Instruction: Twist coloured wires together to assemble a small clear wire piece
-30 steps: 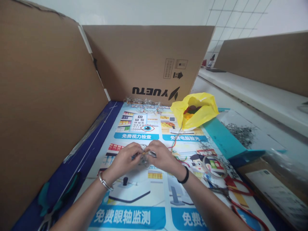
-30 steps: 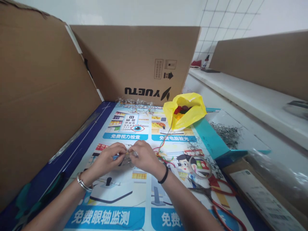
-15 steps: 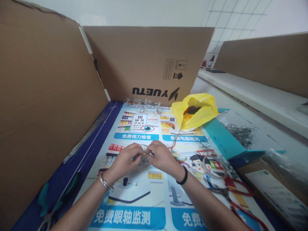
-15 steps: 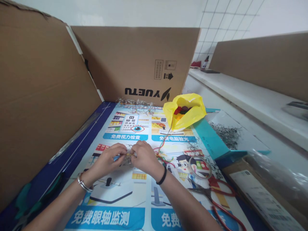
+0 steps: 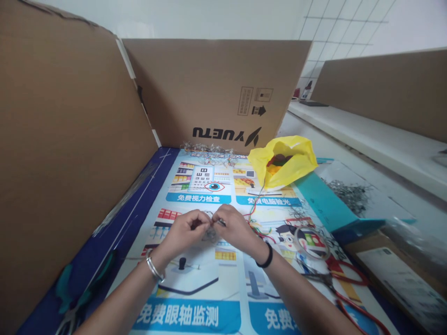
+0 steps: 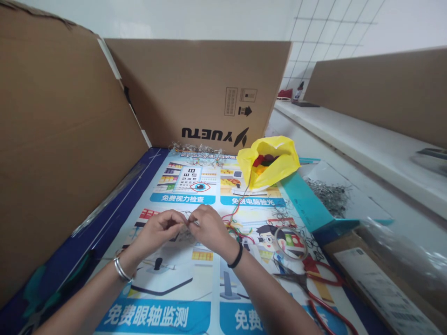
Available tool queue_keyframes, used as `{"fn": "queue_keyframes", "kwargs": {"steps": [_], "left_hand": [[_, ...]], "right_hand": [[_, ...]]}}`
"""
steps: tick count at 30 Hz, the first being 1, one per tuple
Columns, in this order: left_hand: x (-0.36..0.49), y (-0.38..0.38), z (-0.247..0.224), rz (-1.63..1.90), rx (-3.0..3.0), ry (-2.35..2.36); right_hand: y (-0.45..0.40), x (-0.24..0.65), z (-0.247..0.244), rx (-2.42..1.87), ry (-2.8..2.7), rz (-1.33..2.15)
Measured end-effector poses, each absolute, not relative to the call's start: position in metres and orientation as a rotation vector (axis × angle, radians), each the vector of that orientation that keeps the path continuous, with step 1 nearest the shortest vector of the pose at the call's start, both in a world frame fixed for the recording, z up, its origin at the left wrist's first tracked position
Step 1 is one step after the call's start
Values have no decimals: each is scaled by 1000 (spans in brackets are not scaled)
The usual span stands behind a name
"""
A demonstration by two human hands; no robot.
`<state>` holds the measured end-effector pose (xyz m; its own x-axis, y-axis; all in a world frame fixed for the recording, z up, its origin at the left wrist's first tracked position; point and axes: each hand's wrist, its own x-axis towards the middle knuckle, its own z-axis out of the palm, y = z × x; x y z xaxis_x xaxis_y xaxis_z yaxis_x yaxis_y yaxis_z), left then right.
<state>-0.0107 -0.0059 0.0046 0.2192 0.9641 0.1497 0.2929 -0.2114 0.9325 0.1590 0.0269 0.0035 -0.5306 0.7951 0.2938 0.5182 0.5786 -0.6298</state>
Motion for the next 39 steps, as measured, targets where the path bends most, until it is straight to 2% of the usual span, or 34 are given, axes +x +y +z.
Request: {"fn": "queue_keyframes", "kwargs": {"steps": [4, 10, 22, 39], "left_hand": [[-12, -5, 2, 1025, 1411, 1119], [-14, -2, -3, 1009, 1470, 1217], [-14, -2, 3, 934, 1578, 1414], [-13, -3, -2, 936, 1836, 1407]], "right_hand": [[27, 161, 3, -1039, -2198, 701], [26, 160, 5, -1026, -2168, 738], [23, 159, -6, -820, -2109, 315], [20, 155, -9, -720, -2305, 166]]}}
